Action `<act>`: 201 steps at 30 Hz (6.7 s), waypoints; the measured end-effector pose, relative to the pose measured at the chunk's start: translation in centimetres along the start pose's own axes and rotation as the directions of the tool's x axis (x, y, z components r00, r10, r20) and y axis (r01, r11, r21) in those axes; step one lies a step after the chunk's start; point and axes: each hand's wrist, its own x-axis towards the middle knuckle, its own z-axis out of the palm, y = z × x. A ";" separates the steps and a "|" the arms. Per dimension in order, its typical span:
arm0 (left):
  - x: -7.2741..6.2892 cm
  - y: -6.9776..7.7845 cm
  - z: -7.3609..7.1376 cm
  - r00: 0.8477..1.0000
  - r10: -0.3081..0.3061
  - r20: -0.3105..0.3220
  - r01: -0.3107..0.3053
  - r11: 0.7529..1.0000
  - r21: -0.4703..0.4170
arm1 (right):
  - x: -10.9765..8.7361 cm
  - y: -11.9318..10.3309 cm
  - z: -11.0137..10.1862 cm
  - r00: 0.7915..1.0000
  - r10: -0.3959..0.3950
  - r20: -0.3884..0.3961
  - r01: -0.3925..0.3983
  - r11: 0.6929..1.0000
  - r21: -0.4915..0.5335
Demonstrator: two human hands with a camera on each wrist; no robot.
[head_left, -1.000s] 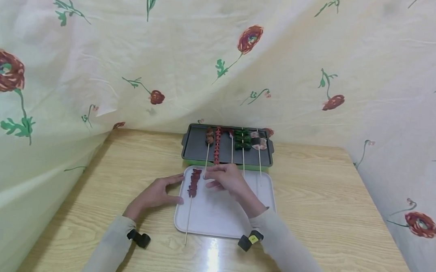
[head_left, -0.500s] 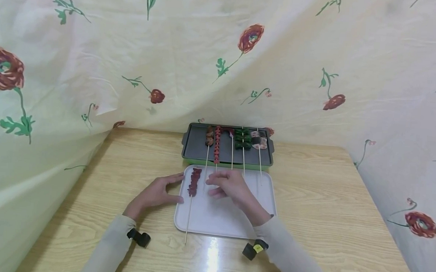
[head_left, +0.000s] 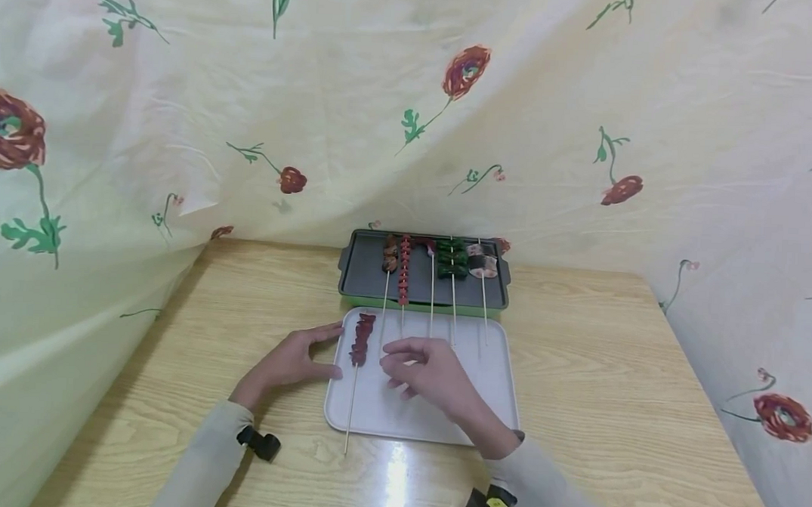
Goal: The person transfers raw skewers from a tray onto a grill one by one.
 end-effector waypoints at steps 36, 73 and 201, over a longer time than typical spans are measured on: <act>-0.2 0.0 -0.1 1.000 0.029 -0.004 -0.029 0.999 0.023 | -2.8 7.0 7.1 0.967 0.117 0.225 -0.147 0.982 0.120; -0.3 0.0 -0.2 0.999 0.044 -0.007 -0.044 0.999 0.017 | -2.8 6.8 6.6 0.984 0.073 0.164 -0.108 0.971 0.214; 0.4 -0.6 0.2 1.000 0.022 -0.002 -0.022 1.000 0.019 | 5.1 -1.1 -1.7 0.999 0.011 0.047 -0.012 0.999 0.030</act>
